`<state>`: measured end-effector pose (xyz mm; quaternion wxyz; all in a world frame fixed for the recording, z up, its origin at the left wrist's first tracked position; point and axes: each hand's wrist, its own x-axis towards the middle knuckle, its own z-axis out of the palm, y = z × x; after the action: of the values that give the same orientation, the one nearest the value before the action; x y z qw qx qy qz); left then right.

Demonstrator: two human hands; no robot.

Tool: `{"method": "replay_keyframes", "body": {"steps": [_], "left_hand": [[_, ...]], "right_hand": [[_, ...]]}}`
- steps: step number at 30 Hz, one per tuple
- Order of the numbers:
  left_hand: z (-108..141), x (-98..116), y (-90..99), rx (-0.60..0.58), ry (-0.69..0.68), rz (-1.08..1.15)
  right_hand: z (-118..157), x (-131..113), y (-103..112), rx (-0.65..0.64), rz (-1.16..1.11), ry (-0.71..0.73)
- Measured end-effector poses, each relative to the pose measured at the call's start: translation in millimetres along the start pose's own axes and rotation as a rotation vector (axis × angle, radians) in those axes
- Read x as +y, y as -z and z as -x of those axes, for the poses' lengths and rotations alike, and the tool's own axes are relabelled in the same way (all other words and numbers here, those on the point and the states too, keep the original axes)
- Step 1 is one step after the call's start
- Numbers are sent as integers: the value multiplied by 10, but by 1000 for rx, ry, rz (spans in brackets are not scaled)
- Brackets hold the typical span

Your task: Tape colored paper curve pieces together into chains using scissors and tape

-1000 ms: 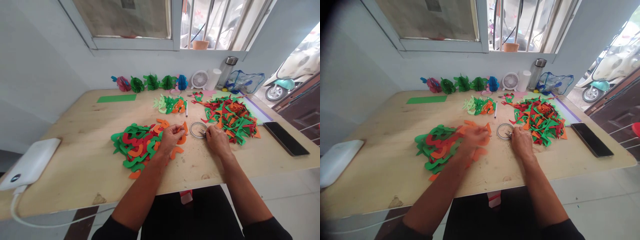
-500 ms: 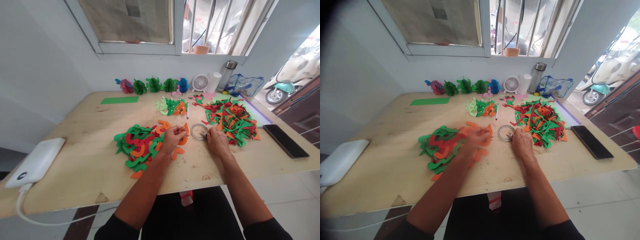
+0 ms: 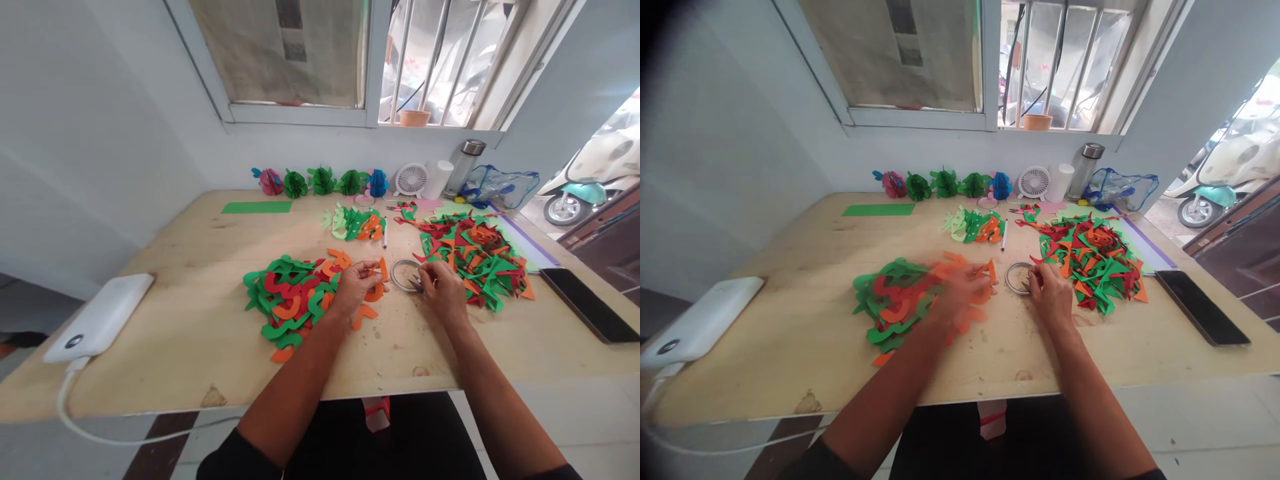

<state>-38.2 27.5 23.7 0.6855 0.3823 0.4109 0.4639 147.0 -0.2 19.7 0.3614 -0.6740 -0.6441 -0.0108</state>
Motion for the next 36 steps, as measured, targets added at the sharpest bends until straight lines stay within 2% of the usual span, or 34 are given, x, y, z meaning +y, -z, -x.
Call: {"method": "replay_keyframes", "body": {"steps": [6,9,15,21,29,36], "left_hand": [[21,14,-16,-21,3,-6],[31,24,-23,-45,19,20],[2,14,23,-106,48,14],[2,33,42,-141,69,-44],[-90,-97,23,-16,-116,-150],[-72,-61,10,-72,-99,-143]], "right_hand": [[-26,-334,131,56,-107,212],[-59,-471,118,67,-106,337],[-106,-476,-31,34,-74,551],[-157,-379,33,-30,-61,597],[-78,-250,-16,16,-75,655],[-63,-212,-31,43,-26,680]]}}
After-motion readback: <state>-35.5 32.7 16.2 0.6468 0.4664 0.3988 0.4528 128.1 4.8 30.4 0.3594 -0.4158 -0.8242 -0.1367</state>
